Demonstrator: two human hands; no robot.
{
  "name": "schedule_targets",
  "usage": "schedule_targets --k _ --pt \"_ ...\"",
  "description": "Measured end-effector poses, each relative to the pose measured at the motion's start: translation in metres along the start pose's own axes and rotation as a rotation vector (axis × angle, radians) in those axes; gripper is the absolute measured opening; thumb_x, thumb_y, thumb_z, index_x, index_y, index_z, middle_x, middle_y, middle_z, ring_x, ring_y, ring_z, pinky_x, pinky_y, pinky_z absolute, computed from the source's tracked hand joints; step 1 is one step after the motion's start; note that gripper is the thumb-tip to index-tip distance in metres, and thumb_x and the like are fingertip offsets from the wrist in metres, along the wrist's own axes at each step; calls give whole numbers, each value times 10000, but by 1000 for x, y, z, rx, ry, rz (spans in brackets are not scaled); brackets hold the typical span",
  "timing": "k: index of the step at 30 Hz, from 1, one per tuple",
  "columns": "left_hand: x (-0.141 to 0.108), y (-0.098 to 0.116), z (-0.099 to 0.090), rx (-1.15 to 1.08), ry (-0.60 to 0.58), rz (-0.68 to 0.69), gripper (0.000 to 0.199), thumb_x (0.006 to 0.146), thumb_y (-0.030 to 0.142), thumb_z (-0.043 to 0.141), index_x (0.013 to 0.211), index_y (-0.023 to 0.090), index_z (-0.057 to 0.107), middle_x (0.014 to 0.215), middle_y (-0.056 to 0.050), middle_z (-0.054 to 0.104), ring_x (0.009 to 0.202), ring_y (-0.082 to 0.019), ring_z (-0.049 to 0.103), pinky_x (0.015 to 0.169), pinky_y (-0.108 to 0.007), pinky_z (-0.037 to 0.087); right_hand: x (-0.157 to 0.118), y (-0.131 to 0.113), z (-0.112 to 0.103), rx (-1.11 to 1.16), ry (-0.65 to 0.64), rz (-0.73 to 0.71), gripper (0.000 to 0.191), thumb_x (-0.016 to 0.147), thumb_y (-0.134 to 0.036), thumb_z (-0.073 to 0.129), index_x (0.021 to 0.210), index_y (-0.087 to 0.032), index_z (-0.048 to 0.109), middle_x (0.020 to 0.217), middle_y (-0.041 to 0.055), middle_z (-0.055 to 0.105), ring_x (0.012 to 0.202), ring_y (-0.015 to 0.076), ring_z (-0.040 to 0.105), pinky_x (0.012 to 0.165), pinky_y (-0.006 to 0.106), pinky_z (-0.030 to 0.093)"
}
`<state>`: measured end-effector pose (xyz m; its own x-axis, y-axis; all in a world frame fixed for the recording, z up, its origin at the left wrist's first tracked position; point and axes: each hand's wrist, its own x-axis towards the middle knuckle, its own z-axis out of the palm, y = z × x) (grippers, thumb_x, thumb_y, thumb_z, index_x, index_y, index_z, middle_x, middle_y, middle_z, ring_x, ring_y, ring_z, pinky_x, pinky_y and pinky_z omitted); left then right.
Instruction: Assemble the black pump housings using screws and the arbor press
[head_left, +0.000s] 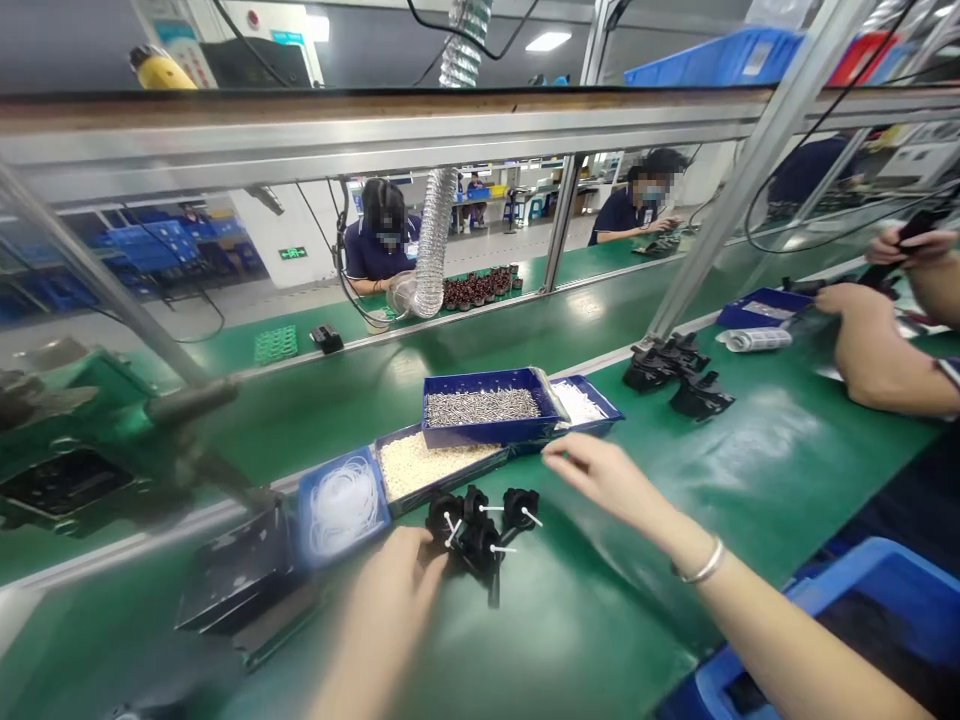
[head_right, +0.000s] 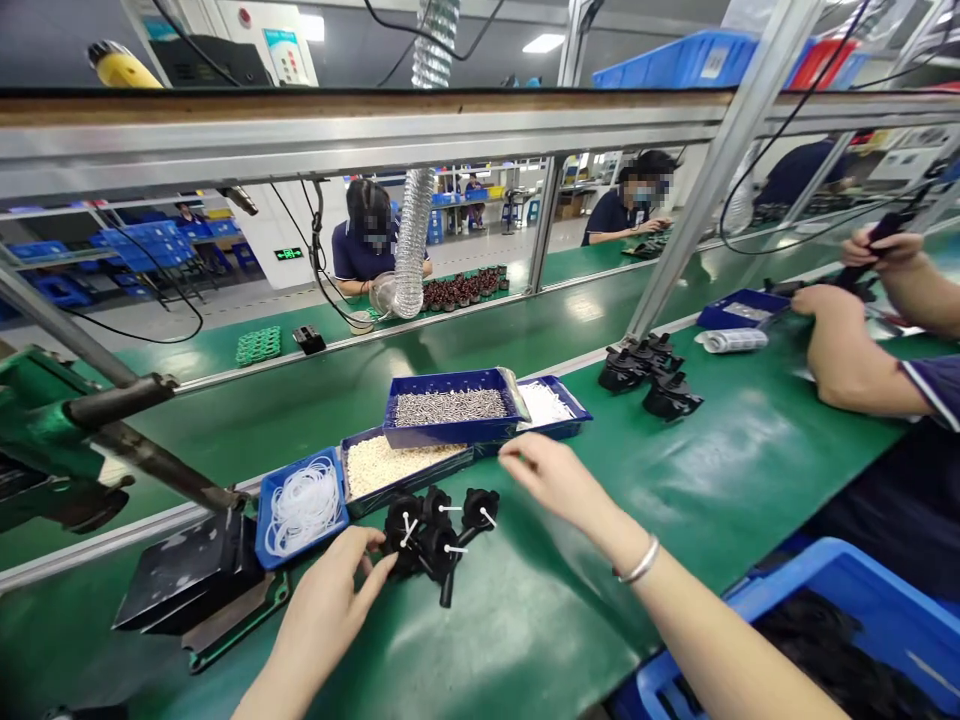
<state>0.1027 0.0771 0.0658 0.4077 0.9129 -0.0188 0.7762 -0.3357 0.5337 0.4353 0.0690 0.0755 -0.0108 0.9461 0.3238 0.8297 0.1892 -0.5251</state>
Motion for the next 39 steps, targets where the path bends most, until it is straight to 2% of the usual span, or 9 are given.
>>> schedule_targets --k 3,5,9,15,22,27,30,35,39 --pt "-16 -7 10 -124 9 -59 259 944 435 447 1046 231 570 894 -15 619 783 -199 626 730 -326 471 -11 -13 30 478 -343 227 444 878 -410 661 1265 -229 542 1251 101 610 586 116 652 456 224 501" --pt "-24 -10 11 -186 -10 -72 278 941 463 433 1028 238 571 913 -19 621 800 -202 621 749 -331 469 -10 -14 45 730 -445 412 559 817 -413 733 1288 -208 511 1280 134 586 579 119 673 358 178 437" --pt "-40 -19 9 -231 -76 -105 289 925 470 442 1021 238 585 931 -33 620 812 -209 601 740 -331 461 -4 -11 60 898 -521 568 524 739 -428 805 1091 -112 579 848 92 679 636 196 713 374 166 477" --pt "-64 -33 9 -288 -73 -156 296 914 464 456 973 227 623 920 -43 638 804 -212 604 721 -322 474 -12 -18 55 969 -494 702 440 701 -358 846 969 -128 585 754 53 673 652 154 706 438 136 509" --pt "-75 -22 10 -361 -152 -74 211 903 365 477 937 223 630 946 -46 641 851 -212 620 770 -329 474 -14 -30 53 1055 -483 770 439 649 -252 870 986 -131 614 761 41 674 652 143 686 536 194 548" --pt "-87 -26 3 -377 -194 -56 200 906 339 476 955 217 627 975 -59 640 876 -221 623 802 -358 477 -28 -41 23 1124 -325 734 406 681 -231 860 986 -143 607 722 -3 643 598 78 609 561 167 500" --pt "-95 -23 5 -419 -225 -80 262 881 341 534 1095 207 599 982 -71 653 871 -234 627 841 -406 496 -46 -69 13 1191 -240 657 409 712 -260 854 1012 -158 595 746 -9 648 616 79 601 579 175 481" --pt "-99 -12 20 -576 3 126 979 696 435 800 1473 180 263 1485 -197 372 1318 -320 465 1037 -449 475 -73 -145 66 1296 -329 594 414 673 -304 875 926 -151 586 686 16 670 584 140 635 570 233 475" --pt "-106 -25 13 -471 102 130 699 778 394 753 1389 270 439 1484 -139 398 1373 -316 424 1111 -499 416 -81 -186 118 1396 -398 565 420 656 -309 880 885 -171 556 745 5 670 611 166 669 566 243 483"
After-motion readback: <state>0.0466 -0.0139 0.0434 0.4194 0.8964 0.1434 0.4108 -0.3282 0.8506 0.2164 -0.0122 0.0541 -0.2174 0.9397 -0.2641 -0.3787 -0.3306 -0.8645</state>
